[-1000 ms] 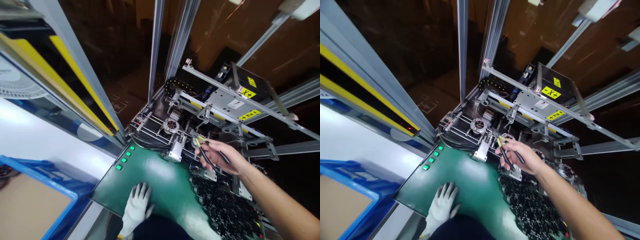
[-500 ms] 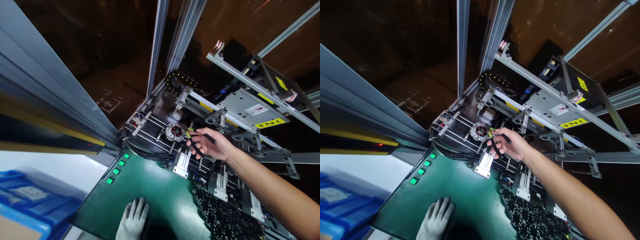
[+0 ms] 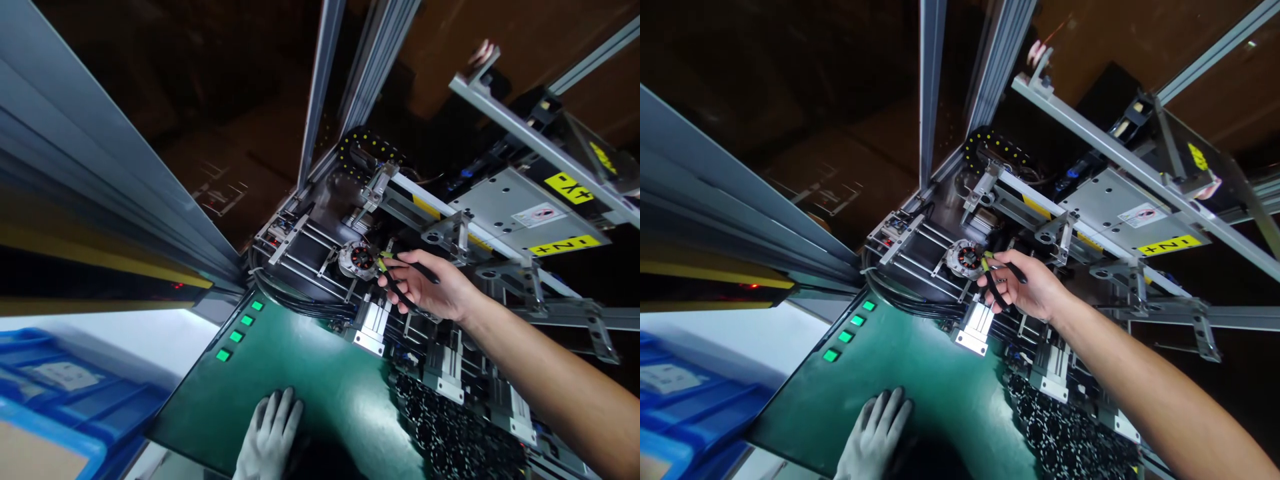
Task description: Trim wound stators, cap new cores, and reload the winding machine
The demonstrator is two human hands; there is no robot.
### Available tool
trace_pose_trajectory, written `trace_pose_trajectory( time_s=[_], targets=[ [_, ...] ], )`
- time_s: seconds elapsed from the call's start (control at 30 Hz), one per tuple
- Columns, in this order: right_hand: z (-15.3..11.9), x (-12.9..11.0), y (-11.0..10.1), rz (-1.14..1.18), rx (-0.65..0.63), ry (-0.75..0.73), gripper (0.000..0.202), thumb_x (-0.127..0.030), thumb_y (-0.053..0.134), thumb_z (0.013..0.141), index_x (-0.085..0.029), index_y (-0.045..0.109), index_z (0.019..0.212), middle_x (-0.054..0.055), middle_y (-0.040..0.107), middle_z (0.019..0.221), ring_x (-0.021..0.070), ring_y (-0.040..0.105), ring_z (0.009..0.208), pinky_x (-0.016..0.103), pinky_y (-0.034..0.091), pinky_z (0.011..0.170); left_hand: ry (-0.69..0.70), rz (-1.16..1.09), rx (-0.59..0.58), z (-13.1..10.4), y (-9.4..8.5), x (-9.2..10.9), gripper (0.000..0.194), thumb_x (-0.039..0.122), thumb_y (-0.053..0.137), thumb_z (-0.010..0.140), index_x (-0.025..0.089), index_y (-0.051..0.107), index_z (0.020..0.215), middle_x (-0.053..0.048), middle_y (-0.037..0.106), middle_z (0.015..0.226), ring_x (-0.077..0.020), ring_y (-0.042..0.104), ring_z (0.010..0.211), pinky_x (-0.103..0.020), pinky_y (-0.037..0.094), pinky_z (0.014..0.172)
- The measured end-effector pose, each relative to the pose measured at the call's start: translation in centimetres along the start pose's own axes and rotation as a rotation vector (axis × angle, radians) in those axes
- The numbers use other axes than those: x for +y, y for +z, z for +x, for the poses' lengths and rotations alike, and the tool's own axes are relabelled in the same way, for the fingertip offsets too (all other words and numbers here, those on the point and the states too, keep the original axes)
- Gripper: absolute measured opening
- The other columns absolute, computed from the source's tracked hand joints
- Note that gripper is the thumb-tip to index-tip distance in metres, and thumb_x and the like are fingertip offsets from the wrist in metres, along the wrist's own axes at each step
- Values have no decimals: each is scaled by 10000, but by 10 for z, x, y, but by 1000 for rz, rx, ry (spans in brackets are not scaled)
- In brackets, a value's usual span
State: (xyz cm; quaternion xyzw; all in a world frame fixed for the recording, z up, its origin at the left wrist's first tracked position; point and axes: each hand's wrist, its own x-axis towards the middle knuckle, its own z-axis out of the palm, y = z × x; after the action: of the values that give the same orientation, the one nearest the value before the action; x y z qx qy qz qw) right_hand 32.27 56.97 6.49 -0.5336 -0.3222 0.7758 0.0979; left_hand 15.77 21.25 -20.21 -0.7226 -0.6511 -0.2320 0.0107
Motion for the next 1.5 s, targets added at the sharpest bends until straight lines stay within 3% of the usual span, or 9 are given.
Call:
trace_pose_trajectory(
  time_s=[0.2,0.33,0.47,0.57,0.7,0.83,1.03,1.23,1.5],
  targets=[
    [-3,-4,11,-6,25,-41,188,-315,605,820,-154,563,907,53,666,743,142,603,502,217,474,370,131,52,-63,-3,-2,-11,353,456,624,857,244,766,1101,-113,773,1177,-331,686,1040,-471,402,988],
    [-56,12,10,-70,-65,-74,270,-351,727,767,-165,627,935,46,664,789,133,580,463,217,458,301,172,82,-70,-4,0,-16,353,410,661,831,235,749,1125,-132,763,1188,-337,677,1058,-480,410,983],
    [-122,36,-22,-81,19,11,405,-405,778,755,-219,657,1093,59,697,854,151,623,507,237,524,350,183,90,-73,-4,4,-17,345,334,667,813,195,736,1121,-173,741,1207,-362,658,1074,-505,430,970],
    [-144,51,-58,-48,129,-8,459,-447,768,759,-221,623,1130,75,713,867,204,673,556,298,570,384,152,94,-82,-6,4,-17,359,332,653,835,183,707,1157,-185,718,1235,-374,640,1089,-515,449,961],
    [-140,61,-98,-11,162,-29,332,-387,706,820,-180,576,1045,105,721,905,227,717,645,338,631,479,53,154,-92,-4,-1,-17,493,418,646,858,81,643,1219,-268,661,1270,-452,596,1140,-579,469,944],
    [-118,63,-115,43,99,-50,238,-318,643,851,-189,540,1023,79,710,871,194,702,624,290,611,461,153,218,-116,4,-7,-17,490,379,626,881,56,620,1250,-280,653,1274,-450,600,1119,-585,490,926],
    [-91,62,-118,100,68,-25,155,-276,547,888,-171,527,999,90,693,827,195,674,574,306,593,415,147,275,-157,-5,-6,-24,496,423,622,879,121,631,1272,-219,652,1317,-408,594,1162,-549,483,979],
    [-85,57,-112,133,161,36,103,-239,466,913,-162,530,934,96,676,796,195,665,549,305,586,395,-17,237,-317,-14,-6,-20,479,399,594,892,135,649,1287,-201,612,1394,-413,530,1276,-582,424,1080],
    [-81,45,-108,129,162,74,96,-229,460,894,-173,536,880,97,688,784,199,674,545,304,598,408,-97,167,-322,-15,-7,-14,442,374,593,905,167,652,1292,-170,627,1382,-394,508,1325,-584,390,1130]
  ],
)
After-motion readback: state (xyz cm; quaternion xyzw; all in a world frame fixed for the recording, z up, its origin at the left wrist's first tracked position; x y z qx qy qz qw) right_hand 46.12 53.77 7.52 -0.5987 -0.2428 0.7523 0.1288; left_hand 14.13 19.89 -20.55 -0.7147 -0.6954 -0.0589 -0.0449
